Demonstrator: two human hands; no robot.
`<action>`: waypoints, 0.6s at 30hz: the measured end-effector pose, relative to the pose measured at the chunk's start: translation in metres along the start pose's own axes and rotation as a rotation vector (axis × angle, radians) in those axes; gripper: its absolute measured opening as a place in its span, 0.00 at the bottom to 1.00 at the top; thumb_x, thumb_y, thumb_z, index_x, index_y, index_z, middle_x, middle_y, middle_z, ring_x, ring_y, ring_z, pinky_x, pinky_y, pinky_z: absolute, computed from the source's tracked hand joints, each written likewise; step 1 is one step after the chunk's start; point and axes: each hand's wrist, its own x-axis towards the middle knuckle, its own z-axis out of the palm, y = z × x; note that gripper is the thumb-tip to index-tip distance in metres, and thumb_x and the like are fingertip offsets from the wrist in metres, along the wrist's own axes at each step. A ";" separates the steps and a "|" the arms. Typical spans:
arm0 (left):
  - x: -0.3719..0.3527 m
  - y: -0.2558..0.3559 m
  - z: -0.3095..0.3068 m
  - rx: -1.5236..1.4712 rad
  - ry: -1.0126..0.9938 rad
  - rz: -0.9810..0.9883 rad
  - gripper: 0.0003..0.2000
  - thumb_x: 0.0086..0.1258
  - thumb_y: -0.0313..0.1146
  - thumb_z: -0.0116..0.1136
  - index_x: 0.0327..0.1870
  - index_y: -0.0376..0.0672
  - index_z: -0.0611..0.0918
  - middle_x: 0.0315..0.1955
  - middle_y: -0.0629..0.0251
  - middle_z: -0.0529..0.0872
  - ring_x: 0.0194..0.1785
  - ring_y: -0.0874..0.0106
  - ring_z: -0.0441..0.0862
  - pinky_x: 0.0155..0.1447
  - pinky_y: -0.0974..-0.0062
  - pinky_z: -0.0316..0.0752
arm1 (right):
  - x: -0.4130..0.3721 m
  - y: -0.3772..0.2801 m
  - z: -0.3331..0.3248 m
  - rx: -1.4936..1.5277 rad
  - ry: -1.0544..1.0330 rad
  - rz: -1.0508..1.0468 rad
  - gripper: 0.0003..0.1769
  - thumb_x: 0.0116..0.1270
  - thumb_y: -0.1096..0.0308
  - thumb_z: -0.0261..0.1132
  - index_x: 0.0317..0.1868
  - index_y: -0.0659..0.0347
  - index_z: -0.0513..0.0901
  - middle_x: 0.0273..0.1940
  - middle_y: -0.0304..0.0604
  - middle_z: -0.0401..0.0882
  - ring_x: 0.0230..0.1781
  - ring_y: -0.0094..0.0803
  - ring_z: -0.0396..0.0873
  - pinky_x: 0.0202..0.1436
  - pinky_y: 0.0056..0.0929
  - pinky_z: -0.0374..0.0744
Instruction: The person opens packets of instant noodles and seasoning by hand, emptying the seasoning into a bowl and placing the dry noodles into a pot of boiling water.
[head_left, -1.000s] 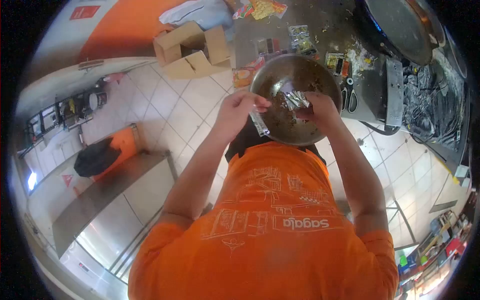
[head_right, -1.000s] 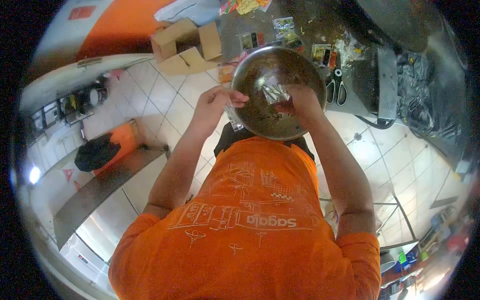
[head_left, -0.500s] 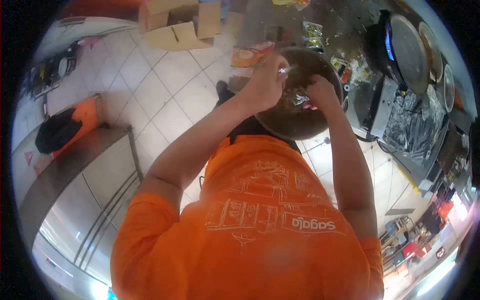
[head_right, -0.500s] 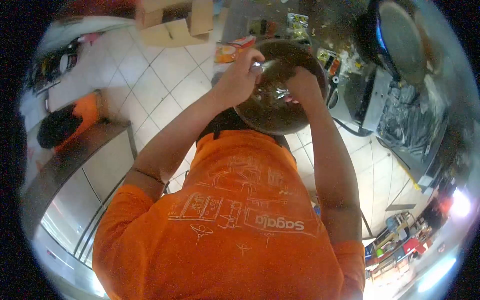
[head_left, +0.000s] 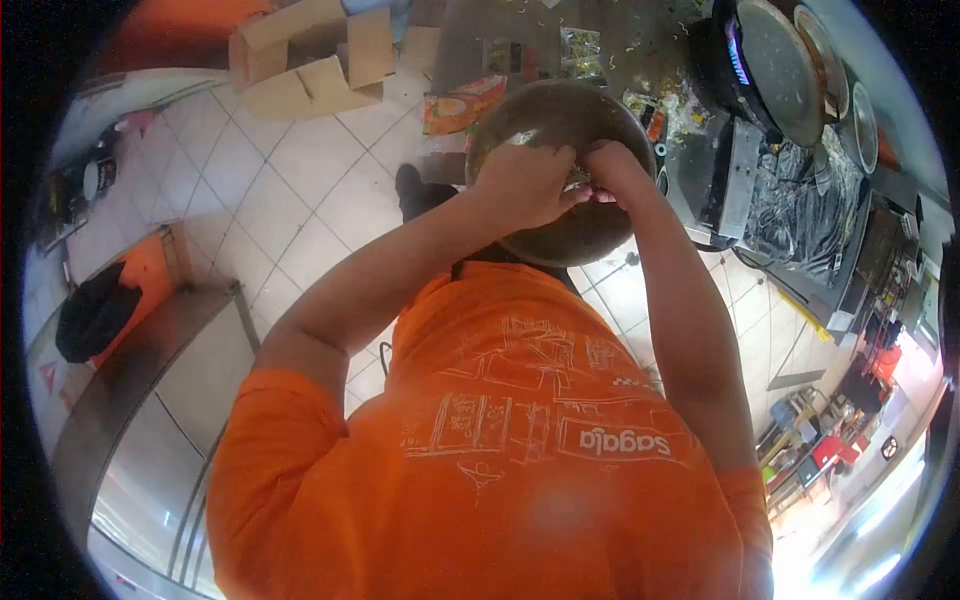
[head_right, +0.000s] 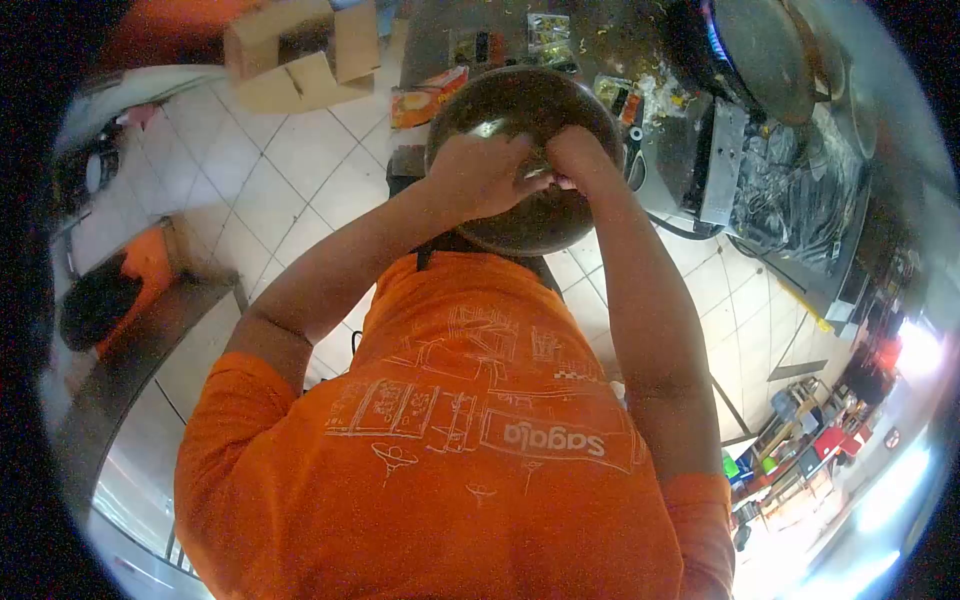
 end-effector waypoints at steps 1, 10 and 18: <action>0.000 -0.002 0.004 0.003 0.017 0.016 0.13 0.76 0.44 0.60 0.44 0.43 0.87 0.37 0.51 0.91 0.39 0.51 0.92 0.39 0.54 0.86 | 0.016 0.025 0.006 -0.111 0.029 -0.286 0.06 0.68 0.76 0.63 0.35 0.68 0.86 0.34 0.50 0.84 0.21 0.36 0.85 0.22 0.36 0.82; 0.015 -0.017 0.016 0.075 -0.149 -0.050 0.15 0.78 0.43 0.57 0.43 0.41 0.89 0.36 0.48 0.91 0.44 0.50 0.91 0.49 0.52 0.85 | -0.067 -0.092 -0.022 0.141 -0.012 0.223 0.21 0.77 0.55 0.57 0.39 0.64 0.89 0.29 0.55 0.90 0.32 0.47 0.91 0.47 0.46 0.88; 0.032 -0.015 -0.015 0.030 -0.246 -0.163 0.13 0.74 0.39 0.61 0.53 0.46 0.90 0.45 0.45 0.90 0.52 0.46 0.88 0.56 0.47 0.81 | -0.128 -0.071 -0.007 -0.308 0.535 -0.548 0.23 0.76 0.60 0.62 0.67 0.58 0.78 0.56 0.57 0.84 0.59 0.57 0.85 0.60 0.49 0.86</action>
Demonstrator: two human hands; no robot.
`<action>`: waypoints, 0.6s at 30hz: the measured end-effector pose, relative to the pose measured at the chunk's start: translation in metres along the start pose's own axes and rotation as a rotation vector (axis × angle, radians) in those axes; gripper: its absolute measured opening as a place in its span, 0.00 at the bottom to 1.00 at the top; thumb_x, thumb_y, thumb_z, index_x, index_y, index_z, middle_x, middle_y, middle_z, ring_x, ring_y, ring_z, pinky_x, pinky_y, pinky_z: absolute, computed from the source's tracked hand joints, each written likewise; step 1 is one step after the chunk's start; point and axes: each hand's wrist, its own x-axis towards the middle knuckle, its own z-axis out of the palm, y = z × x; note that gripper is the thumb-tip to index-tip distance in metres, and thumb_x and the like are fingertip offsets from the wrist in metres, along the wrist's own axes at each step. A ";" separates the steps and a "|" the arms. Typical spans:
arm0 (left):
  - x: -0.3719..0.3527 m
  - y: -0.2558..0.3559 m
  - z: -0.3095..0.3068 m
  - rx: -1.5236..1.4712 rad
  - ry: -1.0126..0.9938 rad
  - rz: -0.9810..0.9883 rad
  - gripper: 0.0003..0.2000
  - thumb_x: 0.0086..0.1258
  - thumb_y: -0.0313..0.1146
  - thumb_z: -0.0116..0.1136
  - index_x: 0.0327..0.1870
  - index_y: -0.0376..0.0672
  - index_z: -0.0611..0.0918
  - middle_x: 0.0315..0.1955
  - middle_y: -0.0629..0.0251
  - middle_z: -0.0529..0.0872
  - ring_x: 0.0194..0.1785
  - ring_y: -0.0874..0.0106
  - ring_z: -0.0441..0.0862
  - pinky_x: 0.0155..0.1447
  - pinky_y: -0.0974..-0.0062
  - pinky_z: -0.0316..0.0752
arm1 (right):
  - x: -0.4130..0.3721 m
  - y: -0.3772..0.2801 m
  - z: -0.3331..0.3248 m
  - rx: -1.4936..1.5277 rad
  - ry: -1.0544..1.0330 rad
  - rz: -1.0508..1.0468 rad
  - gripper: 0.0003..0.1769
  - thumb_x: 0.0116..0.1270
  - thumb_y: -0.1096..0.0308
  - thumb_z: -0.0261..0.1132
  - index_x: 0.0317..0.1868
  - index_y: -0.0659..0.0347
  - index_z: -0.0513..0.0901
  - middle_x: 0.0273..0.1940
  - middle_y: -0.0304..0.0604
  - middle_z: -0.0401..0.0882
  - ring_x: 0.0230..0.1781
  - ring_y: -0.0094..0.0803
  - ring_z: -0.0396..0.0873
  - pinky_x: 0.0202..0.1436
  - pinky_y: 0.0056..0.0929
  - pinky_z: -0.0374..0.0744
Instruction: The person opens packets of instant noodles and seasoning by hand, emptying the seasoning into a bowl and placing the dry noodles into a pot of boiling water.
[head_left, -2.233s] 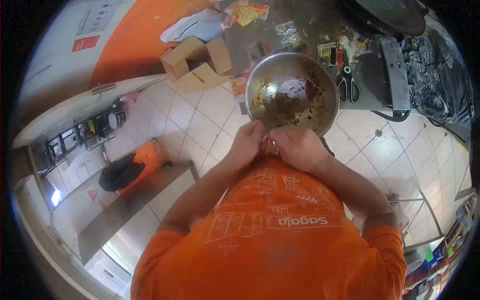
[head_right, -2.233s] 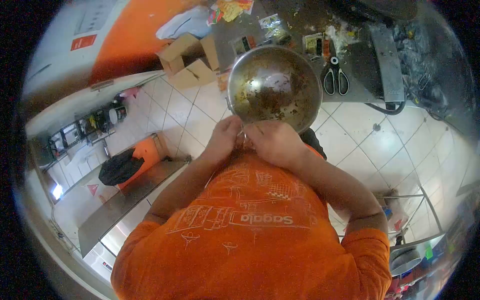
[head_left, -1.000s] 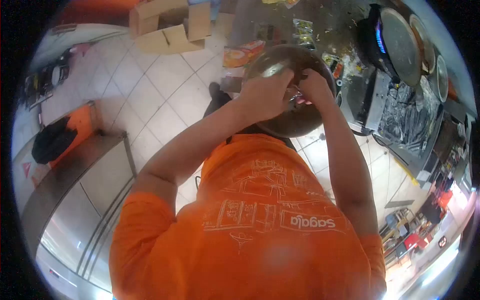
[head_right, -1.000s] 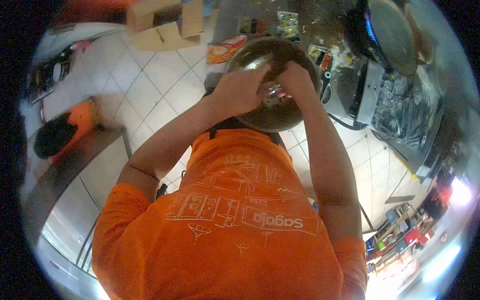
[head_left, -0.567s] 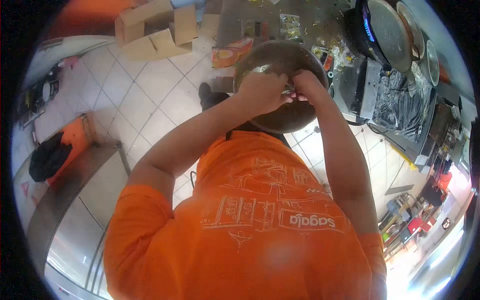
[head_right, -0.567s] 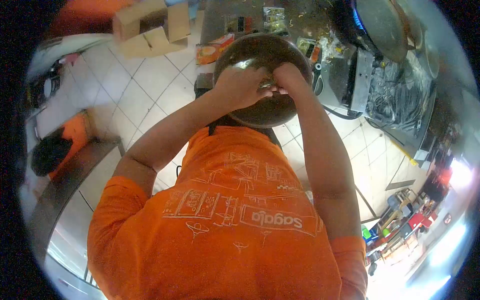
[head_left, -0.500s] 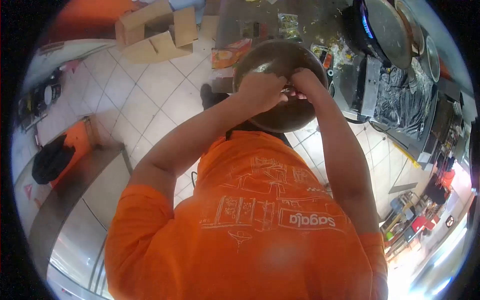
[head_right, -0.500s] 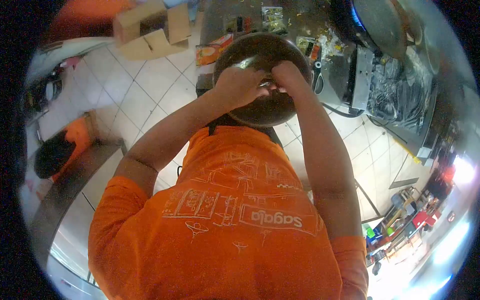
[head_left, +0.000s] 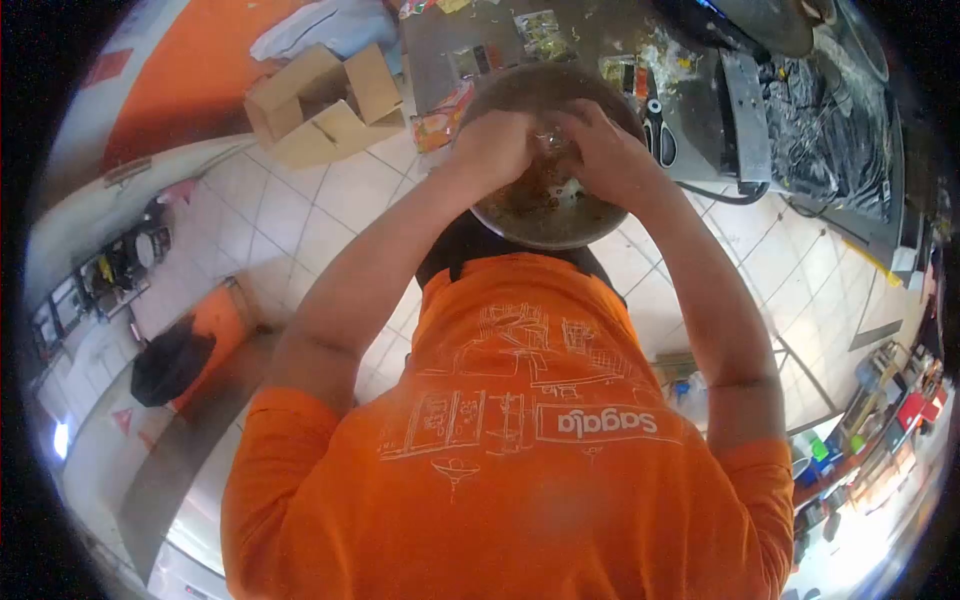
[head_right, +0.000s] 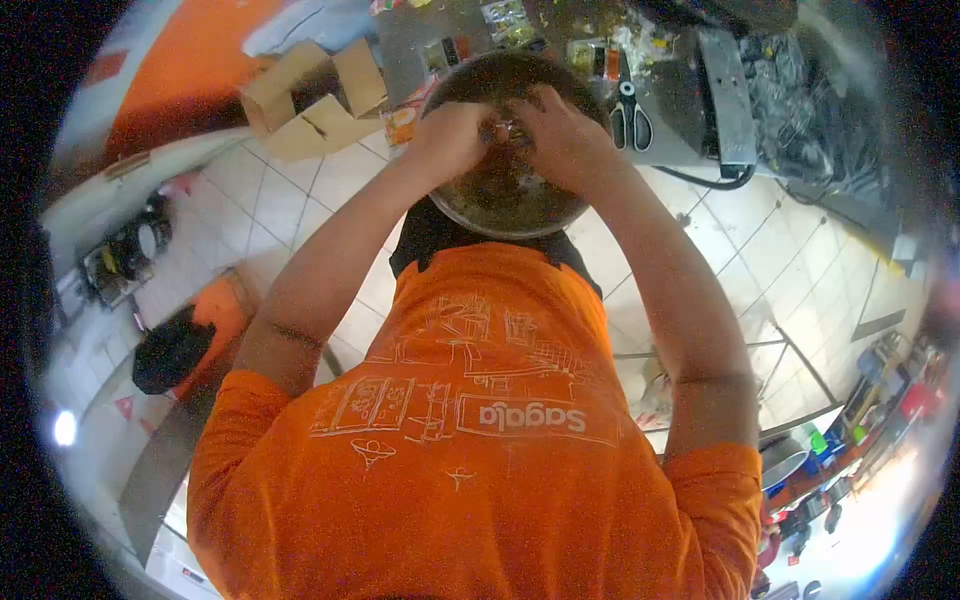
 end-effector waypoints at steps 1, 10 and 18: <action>0.005 -0.004 0.002 -0.004 0.036 0.045 0.14 0.72 0.36 0.61 0.54 0.45 0.89 0.45 0.44 0.90 0.52 0.45 0.88 0.56 0.47 0.81 | -0.001 0.003 0.003 -0.027 0.019 -0.102 0.22 0.75 0.62 0.63 0.66 0.58 0.79 0.56 0.56 0.84 0.59 0.55 0.85 0.61 0.48 0.86; 0.011 0.005 -0.014 0.053 -0.005 0.055 0.15 0.70 0.36 0.61 0.54 0.44 0.89 0.41 0.44 0.90 0.49 0.44 0.88 0.54 0.47 0.81 | 0.008 0.028 0.029 -0.003 -0.044 -0.108 0.19 0.69 0.68 0.64 0.61 0.59 0.81 0.56 0.53 0.85 0.56 0.51 0.86 0.58 0.48 0.86; 0.004 0.024 -0.024 0.154 0.003 -0.052 0.12 0.73 0.38 0.59 0.47 0.42 0.89 0.43 0.45 0.90 0.50 0.45 0.87 0.56 0.48 0.80 | 0.011 0.015 0.028 0.012 0.001 -0.045 0.14 0.68 0.73 0.63 0.54 0.60 0.80 0.51 0.51 0.84 0.55 0.50 0.84 0.59 0.47 0.84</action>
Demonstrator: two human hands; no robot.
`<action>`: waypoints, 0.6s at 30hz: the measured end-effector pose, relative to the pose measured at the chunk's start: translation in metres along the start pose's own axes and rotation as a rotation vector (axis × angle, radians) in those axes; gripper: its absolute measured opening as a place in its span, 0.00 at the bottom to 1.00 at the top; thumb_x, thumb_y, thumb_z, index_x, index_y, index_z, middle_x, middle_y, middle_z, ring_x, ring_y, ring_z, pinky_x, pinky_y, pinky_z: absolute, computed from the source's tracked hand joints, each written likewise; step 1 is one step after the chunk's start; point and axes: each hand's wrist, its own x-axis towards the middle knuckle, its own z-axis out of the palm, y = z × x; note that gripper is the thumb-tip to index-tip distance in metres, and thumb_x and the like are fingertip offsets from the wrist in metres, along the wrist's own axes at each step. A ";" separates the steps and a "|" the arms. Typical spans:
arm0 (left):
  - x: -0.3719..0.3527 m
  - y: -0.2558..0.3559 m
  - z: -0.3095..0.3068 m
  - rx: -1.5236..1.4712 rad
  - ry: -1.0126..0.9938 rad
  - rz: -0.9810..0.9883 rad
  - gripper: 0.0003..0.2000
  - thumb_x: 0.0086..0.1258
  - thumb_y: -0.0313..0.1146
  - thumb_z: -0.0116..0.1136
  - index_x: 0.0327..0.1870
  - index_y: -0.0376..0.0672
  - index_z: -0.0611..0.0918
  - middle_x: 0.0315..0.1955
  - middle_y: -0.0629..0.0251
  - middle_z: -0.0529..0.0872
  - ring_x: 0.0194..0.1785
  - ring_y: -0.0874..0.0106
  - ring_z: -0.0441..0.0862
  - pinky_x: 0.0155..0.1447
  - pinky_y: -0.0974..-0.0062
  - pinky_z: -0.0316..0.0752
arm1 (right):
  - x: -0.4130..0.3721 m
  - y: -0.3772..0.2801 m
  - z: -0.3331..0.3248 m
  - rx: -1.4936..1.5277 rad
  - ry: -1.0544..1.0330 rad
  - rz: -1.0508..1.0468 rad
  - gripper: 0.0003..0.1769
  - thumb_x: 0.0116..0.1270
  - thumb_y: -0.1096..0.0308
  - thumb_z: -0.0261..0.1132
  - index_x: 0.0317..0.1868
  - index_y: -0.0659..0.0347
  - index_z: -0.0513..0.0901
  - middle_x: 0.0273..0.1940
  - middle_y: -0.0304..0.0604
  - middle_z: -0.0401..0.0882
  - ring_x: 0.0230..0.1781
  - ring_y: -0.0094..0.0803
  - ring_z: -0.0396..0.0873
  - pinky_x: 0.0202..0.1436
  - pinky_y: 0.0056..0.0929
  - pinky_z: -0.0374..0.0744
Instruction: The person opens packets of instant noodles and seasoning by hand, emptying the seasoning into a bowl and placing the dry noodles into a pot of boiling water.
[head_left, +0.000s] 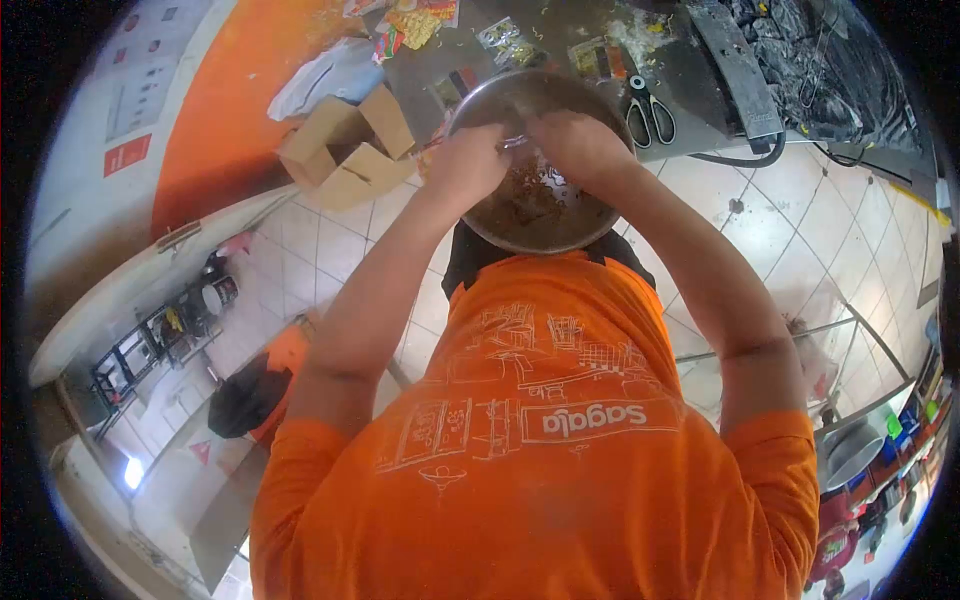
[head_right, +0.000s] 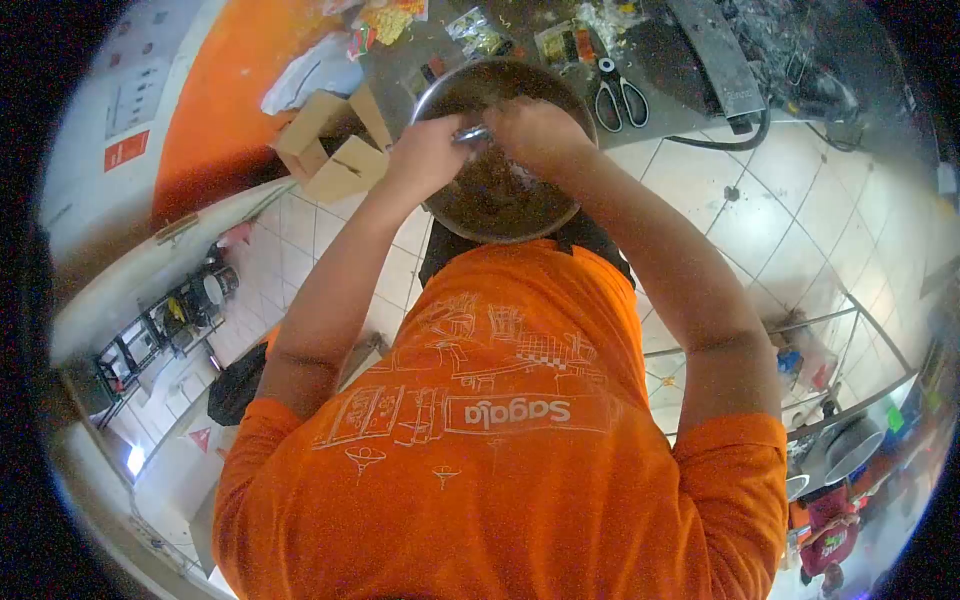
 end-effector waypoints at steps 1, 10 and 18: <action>-0.002 0.002 -0.001 0.023 0.001 -0.007 0.12 0.73 0.38 0.60 0.47 0.42 0.89 0.43 0.45 0.91 0.50 0.46 0.88 0.56 0.48 0.80 | 0.000 -0.001 0.000 -0.022 -0.011 -0.002 0.14 0.68 0.73 0.63 0.54 0.60 0.80 0.51 0.51 0.84 0.55 0.49 0.84 0.58 0.47 0.84; 0.003 -0.007 0.009 0.074 0.029 0.015 0.12 0.71 0.40 0.61 0.48 0.45 0.89 0.42 0.48 0.91 0.49 0.45 0.88 0.55 0.47 0.82 | 0.001 0.007 0.013 -0.044 0.130 -0.117 0.17 0.67 0.72 0.65 0.56 0.59 0.81 0.49 0.48 0.81 0.53 0.47 0.85 0.57 0.44 0.85; -0.004 0.002 0.007 0.064 0.016 -0.014 0.11 0.70 0.39 0.61 0.44 0.42 0.89 0.40 0.48 0.91 0.48 0.47 0.89 0.54 0.49 0.82 | -0.002 -0.001 0.007 0.036 0.055 -0.028 0.14 0.70 0.69 0.64 0.55 0.56 0.84 0.53 0.51 0.84 0.54 0.51 0.86 0.58 0.46 0.86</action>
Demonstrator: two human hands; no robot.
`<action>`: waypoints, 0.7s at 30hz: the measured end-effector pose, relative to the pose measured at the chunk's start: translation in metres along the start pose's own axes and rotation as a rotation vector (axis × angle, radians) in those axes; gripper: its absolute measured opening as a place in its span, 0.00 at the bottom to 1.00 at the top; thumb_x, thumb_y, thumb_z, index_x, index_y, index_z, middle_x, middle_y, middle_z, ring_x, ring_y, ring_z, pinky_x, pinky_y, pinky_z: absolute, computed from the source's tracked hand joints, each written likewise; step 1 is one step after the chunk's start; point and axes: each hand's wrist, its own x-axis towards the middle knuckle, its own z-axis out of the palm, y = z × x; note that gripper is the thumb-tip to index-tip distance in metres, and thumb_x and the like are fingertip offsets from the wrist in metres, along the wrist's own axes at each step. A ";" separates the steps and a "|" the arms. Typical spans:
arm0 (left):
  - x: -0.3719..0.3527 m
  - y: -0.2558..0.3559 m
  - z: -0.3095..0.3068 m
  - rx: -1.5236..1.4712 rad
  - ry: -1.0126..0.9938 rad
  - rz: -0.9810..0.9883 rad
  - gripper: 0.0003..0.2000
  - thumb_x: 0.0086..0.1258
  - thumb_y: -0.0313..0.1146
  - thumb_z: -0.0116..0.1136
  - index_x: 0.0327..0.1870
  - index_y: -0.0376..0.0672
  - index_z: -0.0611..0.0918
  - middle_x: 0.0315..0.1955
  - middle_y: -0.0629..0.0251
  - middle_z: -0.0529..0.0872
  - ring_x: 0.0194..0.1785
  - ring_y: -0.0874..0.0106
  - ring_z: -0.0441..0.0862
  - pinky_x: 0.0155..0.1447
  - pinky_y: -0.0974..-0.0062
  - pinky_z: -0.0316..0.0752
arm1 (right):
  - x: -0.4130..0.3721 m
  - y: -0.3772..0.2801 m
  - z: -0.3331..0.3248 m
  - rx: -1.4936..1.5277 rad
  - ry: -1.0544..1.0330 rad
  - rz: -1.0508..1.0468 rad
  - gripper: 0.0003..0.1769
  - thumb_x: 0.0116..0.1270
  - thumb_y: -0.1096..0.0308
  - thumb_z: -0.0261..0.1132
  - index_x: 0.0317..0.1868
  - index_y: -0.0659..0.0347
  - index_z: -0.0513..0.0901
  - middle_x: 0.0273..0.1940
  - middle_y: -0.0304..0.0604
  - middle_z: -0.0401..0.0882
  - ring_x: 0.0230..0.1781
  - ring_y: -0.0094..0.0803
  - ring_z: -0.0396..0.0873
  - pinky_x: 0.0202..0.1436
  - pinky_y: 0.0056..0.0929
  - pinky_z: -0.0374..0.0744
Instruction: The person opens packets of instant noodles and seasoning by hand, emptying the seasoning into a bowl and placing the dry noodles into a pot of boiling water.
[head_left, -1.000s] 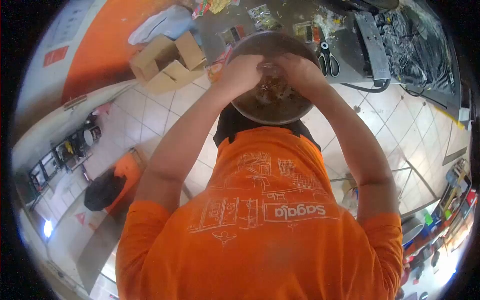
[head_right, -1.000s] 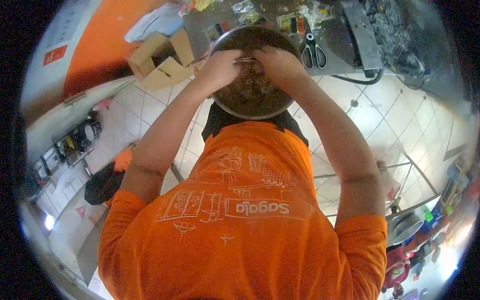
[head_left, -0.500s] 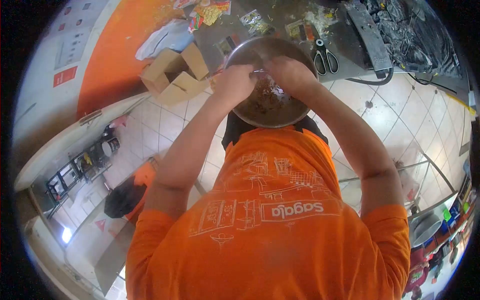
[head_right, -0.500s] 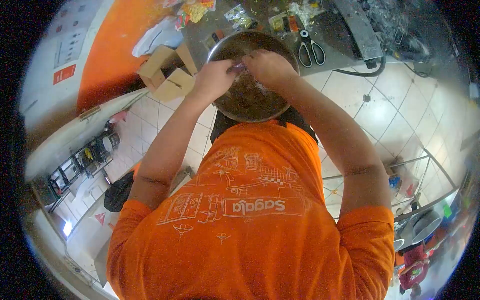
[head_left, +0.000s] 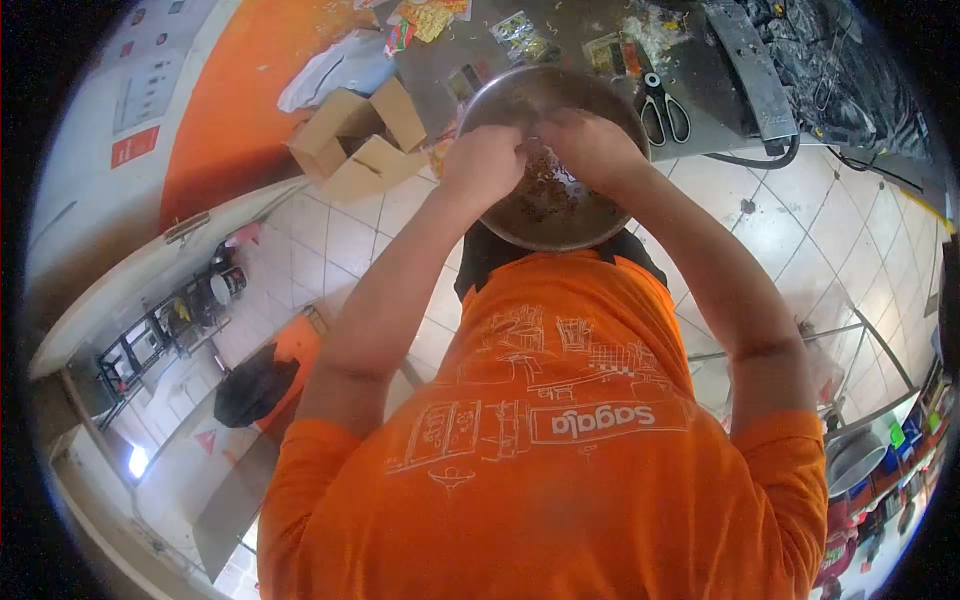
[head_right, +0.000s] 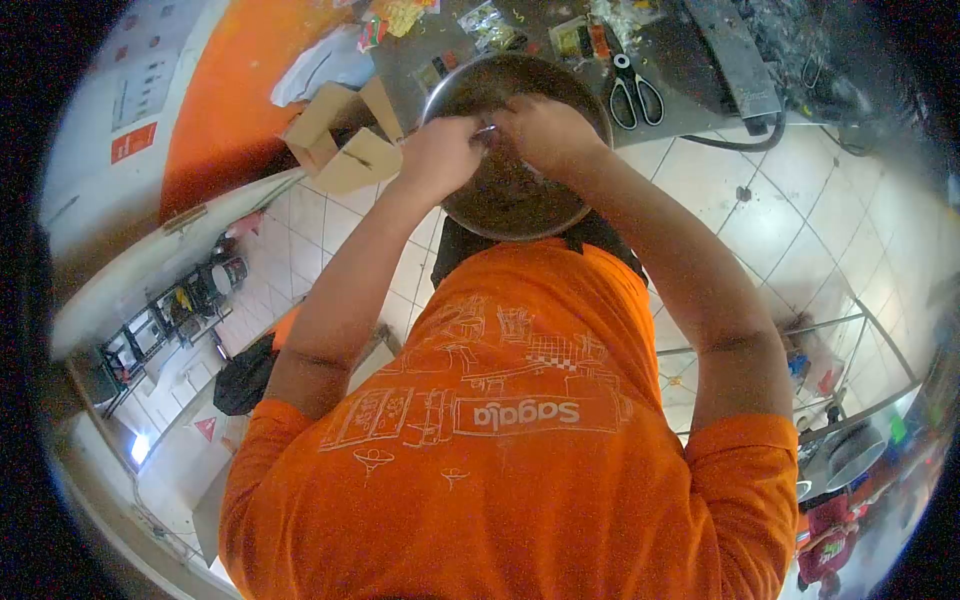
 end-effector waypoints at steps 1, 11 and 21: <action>0.004 -0.007 0.005 0.036 0.003 0.044 0.12 0.70 0.38 0.61 0.45 0.43 0.90 0.40 0.48 0.91 0.48 0.48 0.89 0.55 0.49 0.82 | -0.001 -0.001 0.003 0.012 -0.020 0.015 0.16 0.68 0.71 0.64 0.56 0.55 0.84 0.53 0.50 0.84 0.56 0.49 0.84 0.58 0.45 0.85; 0.003 -0.016 0.006 0.048 0.047 0.142 0.10 0.70 0.39 0.63 0.44 0.45 0.89 0.41 0.49 0.91 0.46 0.45 0.88 0.53 0.47 0.82 | 0.003 0.005 0.009 0.111 0.110 -0.104 0.17 0.71 0.69 0.64 0.59 0.56 0.84 0.49 0.54 0.85 0.54 0.53 0.84 0.59 0.48 0.83; 0.003 -0.017 0.013 0.082 0.016 0.108 0.10 0.74 0.39 0.59 0.41 0.44 0.89 0.39 0.48 0.90 0.46 0.45 0.88 0.52 0.47 0.81 | 0.007 0.007 -0.010 -0.006 -0.046 0.063 0.08 0.72 0.69 0.60 0.45 0.60 0.84 0.43 0.53 0.87 0.47 0.52 0.87 0.52 0.49 0.85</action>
